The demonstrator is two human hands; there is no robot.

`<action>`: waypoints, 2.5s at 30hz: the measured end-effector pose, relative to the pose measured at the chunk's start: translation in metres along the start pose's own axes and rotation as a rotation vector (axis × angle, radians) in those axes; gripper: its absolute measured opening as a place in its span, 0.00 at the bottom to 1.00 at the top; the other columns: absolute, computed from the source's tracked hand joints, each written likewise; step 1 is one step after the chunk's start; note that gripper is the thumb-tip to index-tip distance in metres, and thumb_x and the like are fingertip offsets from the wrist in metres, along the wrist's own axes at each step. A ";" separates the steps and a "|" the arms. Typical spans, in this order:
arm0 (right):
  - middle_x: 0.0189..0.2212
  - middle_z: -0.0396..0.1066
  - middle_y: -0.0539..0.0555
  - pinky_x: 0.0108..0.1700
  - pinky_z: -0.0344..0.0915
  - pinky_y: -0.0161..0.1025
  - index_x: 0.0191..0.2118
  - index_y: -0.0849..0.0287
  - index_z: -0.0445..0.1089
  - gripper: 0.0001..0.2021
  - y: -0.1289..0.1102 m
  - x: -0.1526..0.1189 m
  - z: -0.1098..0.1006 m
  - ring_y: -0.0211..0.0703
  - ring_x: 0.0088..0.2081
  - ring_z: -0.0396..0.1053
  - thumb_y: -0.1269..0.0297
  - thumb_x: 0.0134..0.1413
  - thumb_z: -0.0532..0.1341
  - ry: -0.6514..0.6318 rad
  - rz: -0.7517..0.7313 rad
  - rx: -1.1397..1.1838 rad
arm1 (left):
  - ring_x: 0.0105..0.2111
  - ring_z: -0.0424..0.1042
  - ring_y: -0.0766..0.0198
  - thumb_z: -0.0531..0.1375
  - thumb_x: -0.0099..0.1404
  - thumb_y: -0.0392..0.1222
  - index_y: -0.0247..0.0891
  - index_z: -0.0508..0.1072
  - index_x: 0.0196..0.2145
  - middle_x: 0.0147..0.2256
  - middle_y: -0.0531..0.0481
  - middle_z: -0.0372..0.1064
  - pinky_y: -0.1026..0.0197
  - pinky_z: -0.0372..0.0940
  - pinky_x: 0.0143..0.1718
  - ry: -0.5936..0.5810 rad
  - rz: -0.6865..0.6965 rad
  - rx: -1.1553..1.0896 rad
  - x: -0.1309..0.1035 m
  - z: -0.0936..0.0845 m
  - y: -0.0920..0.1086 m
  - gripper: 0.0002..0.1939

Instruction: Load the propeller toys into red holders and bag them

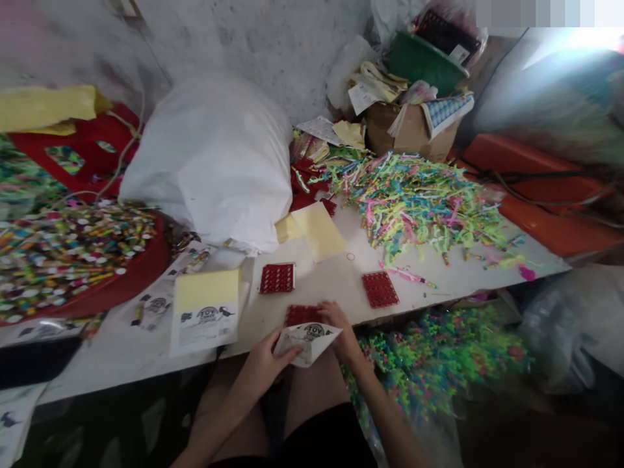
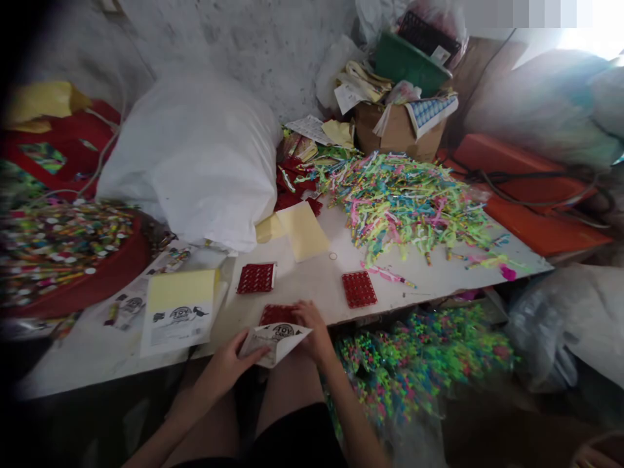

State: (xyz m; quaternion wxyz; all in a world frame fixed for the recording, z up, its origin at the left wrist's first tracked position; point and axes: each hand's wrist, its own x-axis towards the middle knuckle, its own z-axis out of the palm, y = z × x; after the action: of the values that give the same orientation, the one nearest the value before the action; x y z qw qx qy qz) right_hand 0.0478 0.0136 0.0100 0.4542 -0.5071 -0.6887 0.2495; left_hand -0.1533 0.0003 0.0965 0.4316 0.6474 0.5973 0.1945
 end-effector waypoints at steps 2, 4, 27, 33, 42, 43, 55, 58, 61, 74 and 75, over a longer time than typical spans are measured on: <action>0.45 0.71 0.57 0.54 0.60 0.48 0.43 0.57 0.68 0.17 -0.009 -0.003 -0.011 0.44 0.49 0.67 0.57 0.62 0.46 0.190 0.245 0.144 | 0.39 0.71 0.55 0.58 0.57 0.50 0.38 0.69 0.40 0.38 0.47 0.73 0.58 0.64 0.40 0.068 0.007 0.058 0.003 0.000 -0.008 0.16; 0.36 0.72 0.56 0.43 0.67 0.43 0.41 0.58 0.68 0.22 -0.019 -0.007 -0.020 0.42 0.38 0.70 0.51 0.62 0.42 0.246 0.455 0.296 | 0.39 0.72 0.53 0.58 0.57 0.49 0.39 0.68 0.38 0.38 0.47 0.73 0.56 0.64 0.41 0.146 0.012 0.171 0.004 0.003 -0.016 0.14; 0.28 0.71 0.50 0.30 0.66 0.38 0.37 0.55 0.58 0.14 -0.054 -0.002 0.005 0.43 0.27 0.71 0.55 0.47 0.60 0.139 0.633 0.145 | 0.39 0.70 0.59 0.48 0.67 0.46 0.39 0.65 0.38 0.36 0.47 0.70 0.57 0.63 0.43 0.214 0.161 -0.038 0.013 0.038 -0.030 0.11; 0.26 0.68 0.49 0.24 0.63 0.36 0.42 0.56 0.58 0.20 -0.053 -0.002 -0.006 0.41 0.23 0.68 0.48 0.50 0.57 0.197 0.684 0.191 | 0.42 0.69 0.61 0.47 0.67 0.46 0.39 0.66 0.40 0.39 0.48 0.70 0.59 0.61 0.46 0.224 0.260 -0.076 0.028 0.025 -0.021 0.12; 0.25 0.63 0.46 0.25 0.62 0.34 0.48 0.57 0.59 0.22 -0.067 -0.020 0.000 0.38 0.24 0.63 0.55 0.49 0.60 0.133 0.596 0.401 | 0.31 0.69 0.61 0.47 0.67 0.51 0.39 0.66 0.29 0.29 0.50 0.68 0.61 0.63 0.36 0.333 0.126 0.020 -0.003 0.005 -0.040 0.16; 0.25 0.63 0.46 0.26 0.62 0.34 0.48 0.57 0.58 0.21 -0.068 -0.024 0.003 0.37 0.24 0.62 0.55 0.50 0.59 0.124 0.591 0.404 | 0.31 0.69 0.61 0.47 0.66 0.51 0.39 0.67 0.29 0.29 0.50 0.69 0.60 0.63 0.36 0.357 0.109 0.031 -0.005 0.004 -0.043 0.17; 0.37 0.69 0.56 0.34 0.68 0.38 0.48 0.57 0.62 0.17 -0.082 -0.033 0.018 0.41 0.32 0.68 0.55 0.55 0.55 0.151 0.563 0.208 | 0.37 0.73 0.56 0.51 0.64 0.51 0.36 0.74 0.40 0.39 0.44 0.75 0.56 0.66 0.42 0.362 0.022 -0.080 -0.004 0.010 -0.048 0.19; 0.41 0.69 0.57 0.38 0.68 0.39 0.51 0.57 0.62 0.20 -0.079 -0.034 0.018 0.42 0.35 0.68 0.57 0.53 0.57 0.120 0.516 0.226 | 0.42 0.72 0.55 0.51 0.64 0.51 0.37 0.71 0.48 0.44 0.44 0.73 0.55 0.65 0.45 0.373 -0.002 -0.115 -0.001 0.005 -0.053 0.21; 0.37 0.70 0.55 0.36 0.68 0.39 0.52 0.56 0.62 0.21 -0.075 -0.036 0.015 0.41 0.32 0.67 0.58 0.53 0.57 0.060 0.512 0.303 | 0.40 0.73 0.55 0.52 0.63 0.50 0.38 0.74 0.42 0.41 0.45 0.75 0.56 0.65 0.44 0.370 -0.028 -0.073 0.001 -0.001 -0.055 0.17; 0.33 0.70 0.53 0.37 0.66 0.39 0.48 0.57 0.70 0.18 -0.046 -0.034 0.012 0.40 0.29 0.63 0.59 0.53 0.56 0.035 0.444 0.159 | 0.37 0.74 0.56 0.52 0.64 0.51 0.40 0.76 0.39 0.36 0.47 0.77 0.61 0.63 0.34 0.251 -0.034 0.114 0.038 -0.004 -0.053 0.17; 0.33 0.70 0.54 0.37 0.66 0.40 0.48 0.57 0.70 0.17 -0.044 -0.033 0.013 0.40 0.29 0.64 0.59 0.53 0.56 0.037 0.438 0.150 | 0.37 0.74 0.55 0.52 0.64 0.51 0.40 0.76 0.39 0.36 0.47 0.77 0.61 0.63 0.34 0.250 -0.035 0.126 0.040 -0.004 -0.054 0.17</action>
State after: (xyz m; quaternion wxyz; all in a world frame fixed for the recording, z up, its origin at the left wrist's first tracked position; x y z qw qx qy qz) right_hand 0.0177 -0.0316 0.0269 0.4383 -0.6139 -0.5332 0.3832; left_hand -0.1799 0.0347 0.0455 0.3155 0.6336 0.6685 0.2281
